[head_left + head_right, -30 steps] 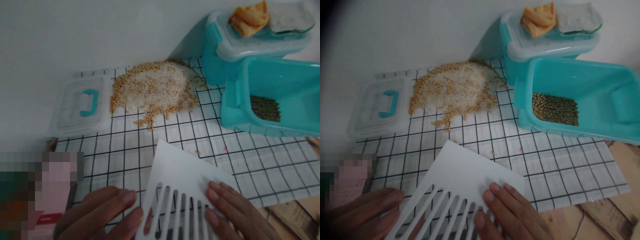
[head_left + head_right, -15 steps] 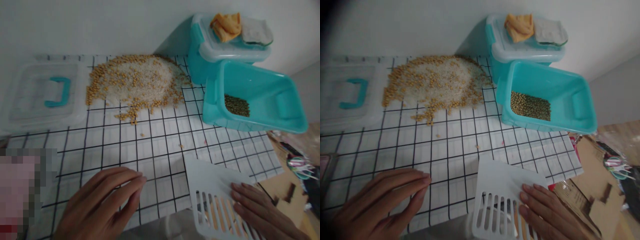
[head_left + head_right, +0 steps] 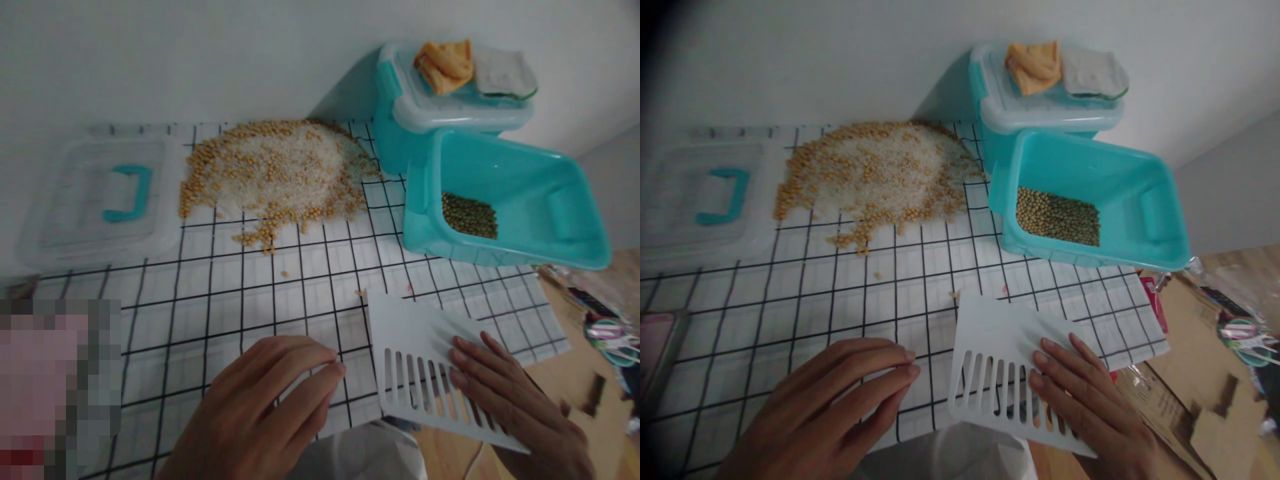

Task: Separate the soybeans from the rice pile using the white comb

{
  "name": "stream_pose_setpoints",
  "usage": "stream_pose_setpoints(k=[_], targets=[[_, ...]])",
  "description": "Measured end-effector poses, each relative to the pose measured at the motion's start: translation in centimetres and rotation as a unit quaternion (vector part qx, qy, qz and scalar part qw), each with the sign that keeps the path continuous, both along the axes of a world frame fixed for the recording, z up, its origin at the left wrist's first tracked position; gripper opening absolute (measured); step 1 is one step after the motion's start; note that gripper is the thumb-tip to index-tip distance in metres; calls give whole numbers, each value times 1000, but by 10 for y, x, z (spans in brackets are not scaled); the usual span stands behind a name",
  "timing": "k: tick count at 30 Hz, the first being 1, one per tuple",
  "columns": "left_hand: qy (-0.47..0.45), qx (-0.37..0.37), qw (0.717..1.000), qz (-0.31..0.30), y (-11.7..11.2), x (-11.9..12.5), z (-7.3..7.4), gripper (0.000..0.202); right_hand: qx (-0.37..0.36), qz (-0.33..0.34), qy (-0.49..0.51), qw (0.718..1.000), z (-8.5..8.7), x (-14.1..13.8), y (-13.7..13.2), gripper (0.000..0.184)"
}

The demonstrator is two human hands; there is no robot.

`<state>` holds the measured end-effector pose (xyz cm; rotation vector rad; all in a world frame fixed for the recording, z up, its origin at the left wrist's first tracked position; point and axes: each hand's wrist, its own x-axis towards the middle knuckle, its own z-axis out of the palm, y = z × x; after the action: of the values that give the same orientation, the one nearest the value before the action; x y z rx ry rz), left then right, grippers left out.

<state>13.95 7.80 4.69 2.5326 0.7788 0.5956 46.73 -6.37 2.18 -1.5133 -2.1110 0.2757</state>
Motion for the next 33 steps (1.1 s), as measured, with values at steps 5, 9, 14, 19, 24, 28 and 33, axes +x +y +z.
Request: stream_pose_setpoints(k=[5,9,14,19,24,28,33], targets=[[-15,0,1000,-27,1,15,12,33,23,17,-14,999,-1,7,12,43],[4,18,998,-59,10,35,29,36,29,26,5,999,7,5,29,49],[38,84,991,-94,26,51,41,33,30,55,15,998,24,0,49,46],[60,127,986,-95,33,24,50,34,20,70,14,997,38,-21,61,47],[128,115,983,-56,59,-26,54,48,61,-5,16,998,44,-34,73,59],[130,130,983,-8,75,-41,59,51,66,-39,-9,997,53,-28,87,57],[133,105,985,-23,61,-26,67,41,26,63,-21,997,67,-19,101,42]])
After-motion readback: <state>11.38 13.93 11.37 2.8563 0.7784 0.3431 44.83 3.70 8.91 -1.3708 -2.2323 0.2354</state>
